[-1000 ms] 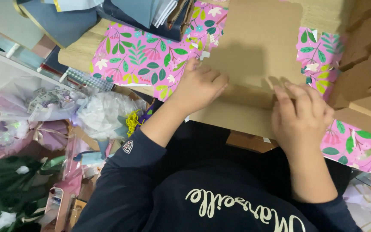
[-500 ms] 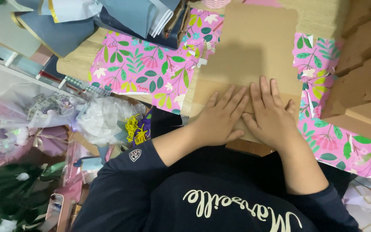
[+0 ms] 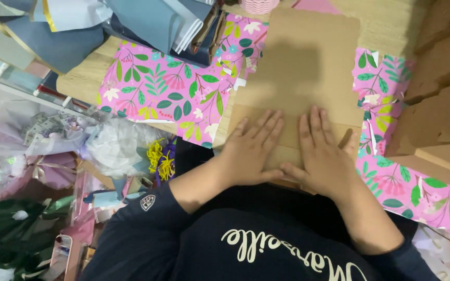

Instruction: Assembling a cardboard box by folding its flaps and tucking in the tabs on a workspace filled with floral supplies.

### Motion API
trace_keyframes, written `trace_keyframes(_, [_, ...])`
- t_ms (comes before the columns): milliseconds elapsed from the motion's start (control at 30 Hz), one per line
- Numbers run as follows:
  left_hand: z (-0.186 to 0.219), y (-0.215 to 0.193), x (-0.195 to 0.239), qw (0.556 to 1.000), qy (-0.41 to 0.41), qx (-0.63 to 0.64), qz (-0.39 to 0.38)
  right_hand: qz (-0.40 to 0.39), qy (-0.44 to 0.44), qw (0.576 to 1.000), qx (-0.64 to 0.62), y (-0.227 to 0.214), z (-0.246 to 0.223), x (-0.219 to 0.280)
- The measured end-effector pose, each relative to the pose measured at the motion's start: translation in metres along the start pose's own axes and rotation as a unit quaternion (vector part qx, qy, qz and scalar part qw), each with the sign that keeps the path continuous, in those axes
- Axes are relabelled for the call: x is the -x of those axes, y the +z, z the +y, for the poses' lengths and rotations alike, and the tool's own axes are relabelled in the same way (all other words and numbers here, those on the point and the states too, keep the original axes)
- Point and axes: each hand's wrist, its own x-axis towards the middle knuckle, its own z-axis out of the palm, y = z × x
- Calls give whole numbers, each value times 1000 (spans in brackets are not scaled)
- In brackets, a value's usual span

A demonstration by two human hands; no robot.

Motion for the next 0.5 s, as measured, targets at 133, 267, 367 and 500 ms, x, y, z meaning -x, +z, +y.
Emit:
trace_keyframes(133, [-31,-14,17,998,-42,33,-15,-51,73,996,-9,-26,13,16])
trace_keyframes(267, [-32,19,21,987,-111,-57,101,-18,143,989,11,-25,3,26])
trace_keyframes(367, [-1,15,21,973,-91,-117,175,76,43,993,80,10,-7,27])
trace_keyframes(500, [19,29,20,986,-2,-28,167,113,-68,987,93,34,-21,29])
